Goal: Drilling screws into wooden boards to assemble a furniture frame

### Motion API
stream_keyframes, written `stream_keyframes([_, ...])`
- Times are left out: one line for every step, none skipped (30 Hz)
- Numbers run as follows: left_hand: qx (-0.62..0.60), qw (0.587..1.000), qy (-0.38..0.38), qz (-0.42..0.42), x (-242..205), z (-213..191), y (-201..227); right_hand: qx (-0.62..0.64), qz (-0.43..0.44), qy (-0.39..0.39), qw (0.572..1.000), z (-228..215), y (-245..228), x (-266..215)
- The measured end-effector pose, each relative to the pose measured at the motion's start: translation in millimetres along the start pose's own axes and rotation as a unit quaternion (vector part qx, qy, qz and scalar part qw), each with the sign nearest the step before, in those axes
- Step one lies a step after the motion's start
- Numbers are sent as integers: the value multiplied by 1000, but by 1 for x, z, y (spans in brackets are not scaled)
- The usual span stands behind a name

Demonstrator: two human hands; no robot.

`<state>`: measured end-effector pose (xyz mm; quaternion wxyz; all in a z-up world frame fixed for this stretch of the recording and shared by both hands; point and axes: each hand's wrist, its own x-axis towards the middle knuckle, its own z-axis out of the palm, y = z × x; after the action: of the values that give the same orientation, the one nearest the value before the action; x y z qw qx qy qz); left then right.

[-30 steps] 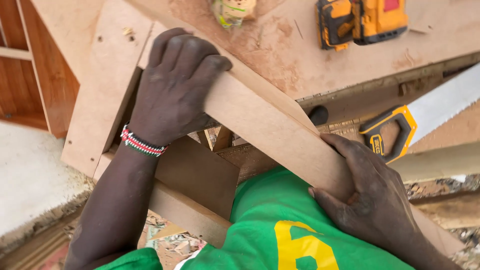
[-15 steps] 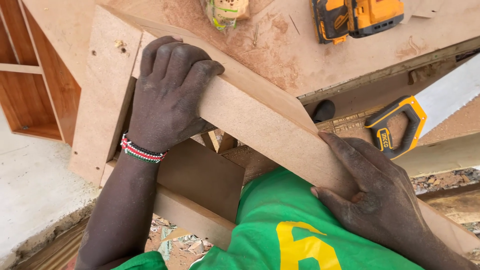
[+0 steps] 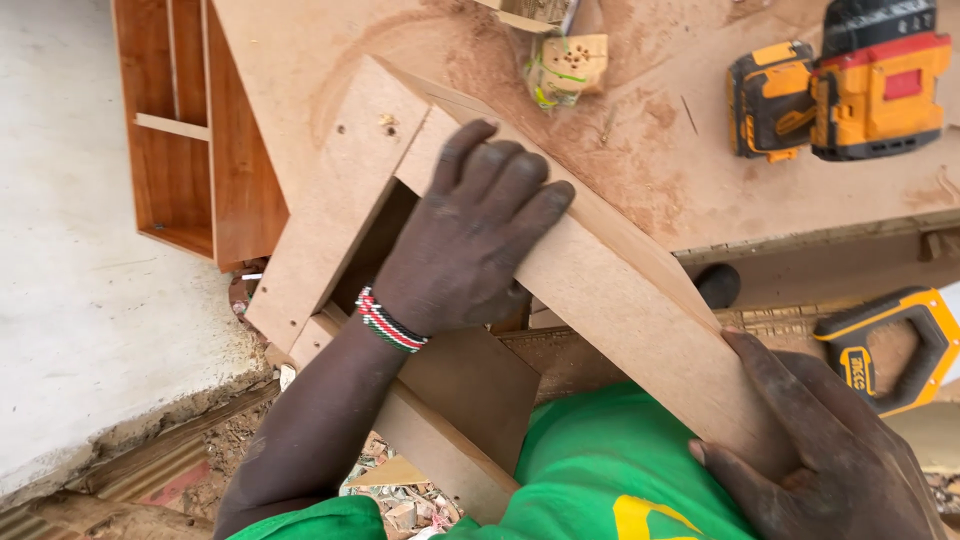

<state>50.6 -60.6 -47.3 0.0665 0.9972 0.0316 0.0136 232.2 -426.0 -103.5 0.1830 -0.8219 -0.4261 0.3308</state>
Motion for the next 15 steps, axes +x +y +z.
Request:
stream_keyframes([1, 1000, 6, 10, 3, 1, 4, 9, -27, 3, 1000, 3, 7, 1])
stream_keyframes([6, 1000, 7, 6, 2, -1, 4, 9, -33, 3, 999, 5, 6, 1])
stream_keyframes([-11, 1000, 14, 17, 2, -3, 4, -5, -22, 13, 1000, 5, 5, 0])
stream_keyframes([-27, 999, 22, 28, 2, -4, 4, -19, -11, 23, 999, 5, 4, 0])
stream_keyframes([-25, 999, 24, 27, 1, -1, 3, -20, -14, 24, 999, 6, 7, 0])
stream_keyframes([-31, 998, 32, 36, 1, 2, 2, -12, -15, 18, 1000, 7, 10, 1])
stream_keyframes([-37, 997, 41, 46, 0, 6, 1, -5, -15, 13, 1000, 8, 13, 1])
stream_keyframes([-36, 997, 42, 46, 0, 6, 0, -6, -16, 14, 1000, 8, 12, 3])
stream_keyframes([-41, 997, 52, 46, 0, 8, 0, -11, 5, -1, 1000, 7, 12, 3])
stream_keyframes([-47, 996, 62, 47, 0, 9, 0, -17, 26, -16, 999, 6, 11, 3])
stream_keyframes([-49, 996, 63, 46, 1, 8, -1, -19, 27, -17, 999, 5, 8, 3])
stream_keyframes([-36, 997, 59, 47, 2, 7, -1, -13, 25, -12, 1000, 4, 5, 3])
stream_keyframes([-23, 997, 56, 49, 3, 6, -1, -8, 23, -6, 1000, 3, 3, 3])
stream_keyframes([-25, 997, 58, 50, 3, 5, -1, -10, 25, -5, 1000, 2, 1, 3])
stream_keyframes([-26, 997, 59, 49, 3, 4, 0, 1, -10, 9, 1000, 1, 1, 3])
